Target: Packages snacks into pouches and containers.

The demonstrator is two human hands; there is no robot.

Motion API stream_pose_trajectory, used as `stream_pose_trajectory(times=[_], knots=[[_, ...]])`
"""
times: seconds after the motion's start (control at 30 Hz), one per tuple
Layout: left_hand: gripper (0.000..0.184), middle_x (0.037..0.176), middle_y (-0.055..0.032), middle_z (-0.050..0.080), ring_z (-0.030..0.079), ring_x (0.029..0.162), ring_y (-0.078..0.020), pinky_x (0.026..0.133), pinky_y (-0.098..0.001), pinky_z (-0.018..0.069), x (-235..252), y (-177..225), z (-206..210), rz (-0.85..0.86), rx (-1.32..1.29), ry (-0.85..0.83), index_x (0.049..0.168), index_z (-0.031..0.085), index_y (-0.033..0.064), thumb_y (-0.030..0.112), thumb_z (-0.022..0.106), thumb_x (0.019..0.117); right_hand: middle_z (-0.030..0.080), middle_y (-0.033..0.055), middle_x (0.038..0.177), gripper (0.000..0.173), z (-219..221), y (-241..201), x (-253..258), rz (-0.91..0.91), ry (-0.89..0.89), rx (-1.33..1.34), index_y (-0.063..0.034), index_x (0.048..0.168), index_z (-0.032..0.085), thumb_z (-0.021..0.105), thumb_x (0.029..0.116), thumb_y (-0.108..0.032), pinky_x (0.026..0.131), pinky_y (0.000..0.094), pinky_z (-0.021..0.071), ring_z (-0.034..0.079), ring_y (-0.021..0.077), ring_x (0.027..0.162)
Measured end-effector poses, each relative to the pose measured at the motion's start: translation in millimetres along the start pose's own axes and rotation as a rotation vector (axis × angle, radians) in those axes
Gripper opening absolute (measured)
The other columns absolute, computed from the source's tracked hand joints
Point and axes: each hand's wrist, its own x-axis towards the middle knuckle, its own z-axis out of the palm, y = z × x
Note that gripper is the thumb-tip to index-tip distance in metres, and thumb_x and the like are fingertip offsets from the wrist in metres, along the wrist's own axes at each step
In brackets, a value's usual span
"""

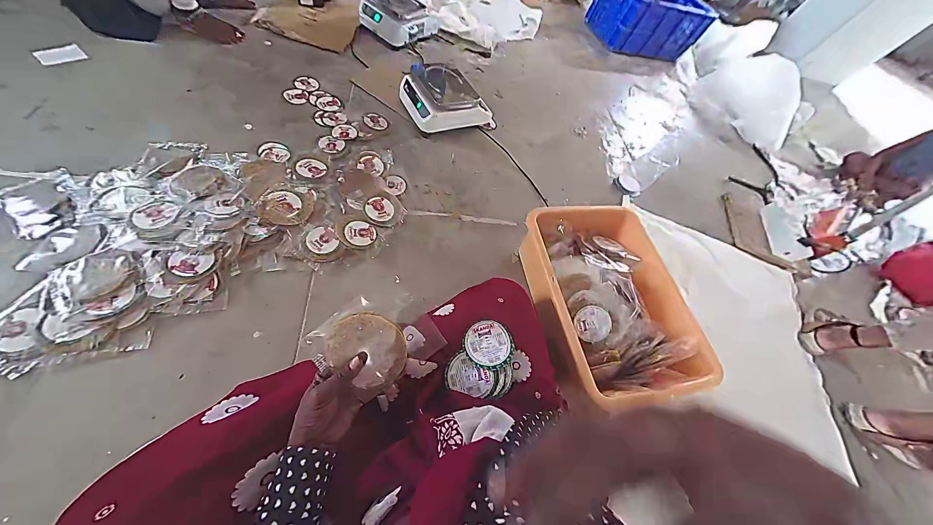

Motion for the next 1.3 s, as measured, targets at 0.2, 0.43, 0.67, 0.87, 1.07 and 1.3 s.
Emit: stream_pose_trajectory(times=[0.2, 0.43, 0.67, 0.87, 1.07, 1.3], knots=[[0.032, 0.104, -0.0158, 0.073, 0.075, 0.088, -0.0303, 0.071, -0.0504, 0.0644, -2.8, 6.5, 15.6, -0.006, 0.070, 0.049, 0.119, 0.058, 0.0043, 0.017, 0.065, 0.0909, 0.068, 0.0038, 0.085, 0.031, -57.1, 185.6, -23.6, 0.589, 0.387, -0.609, -0.0090, 0.094, 0.070, 0.083, 0.0857, -0.037, 0.069, 0.0398, 0.0546, 0.065, 0.0166, 0.076], [0.038, 0.101, -0.0138, 0.074, 0.075, 0.087, -0.0288, 0.070, -0.0506, 0.0643, -10.3, 7.7, 23.5, -0.001, 0.208, 0.103, 0.114, 0.065, 0.0057, 0.022, 0.079, 0.0828, 0.071, 0.0041, 0.078, 0.013, -60.0, 242.4, -51.1, 0.736, 0.493, -0.297, -0.0077, 0.087, 0.076, 0.082, 0.0871, -0.019, 0.071, 0.0394, 0.0537, 0.066, 0.0148, 0.072], [0.034, 0.098, -0.0149, 0.075, 0.076, 0.082, -0.0301, 0.067, -0.0499, 0.0647, -6.6, 2.2, 45.9, -0.057, 0.268, 0.091, 0.114, 0.063, 0.0033, 0.019, 0.074, 0.0862, 0.062, 0.0007, 0.069, 0.019, -69.6, 231.7, -79.3, 0.778, 0.581, -0.111, -0.0037, 0.090, 0.075, 0.068, 0.0995, -0.018, 0.056, 0.0239, 0.0412, 0.050, 0.0052, 0.057], [0.028, 0.103, -0.0092, 0.075, 0.075, 0.090, -0.0210, 0.075, -0.0422, 0.0644, -0.9, -6.7, 60.6, -0.066, 0.326, 0.081, 0.122, 0.061, 0.0064, 0.025, 0.052, 0.1028, 0.071, 0.0053, 0.086, 0.012, -64.9, 223.4, -83.9, 0.720, 0.895, -0.225, -0.0061, 0.104, 0.074, 0.071, 0.0969, -0.015, 0.067, 0.0308, 0.0529, 0.063, 0.0105, 0.071], [0.029, 0.105, -0.0103, 0.074, 0.074, 0.095, -0.0189, 0.082, -0.0380, 0.0636, -4.0, -15.7, 75.3, -0.096, 0.277, 0.099, 0.124, 0.060, 0.0031, 0.017, 0.040, 0.1085, 0.069, 0.0008, 0.077, 0.010, -59.3, 207.5, -63.5, 0.603, 1.011, -0.051, -0.0047, 0.095, 0.071, 0.078, 0.0897, -0.009, 0.059, 0.0213, 0.0522, 0.062, 0.0049, 0.063], [0.029, 0.105, -0.0121, 0.074, 0.074, 0.095, -0.0207, 0.082, -0.0398, 0.0635, -6.2, -19.6, 74.7, -0.149, 0.226, 0.067, 0.121, 0.063, 0.0023, 0.017, 0.041, 0.1082, 0.071, -0.0013, 0.078, 0.010, -48.7, 192.8, -51.8, 0.529, 0.925, 0.030, -0.0065, 0.094, 0.072, 0.080, 0.0873, -0.006, 0.057, 0.0169, 0.0511, 0.062, 0.0018, 0.063]])
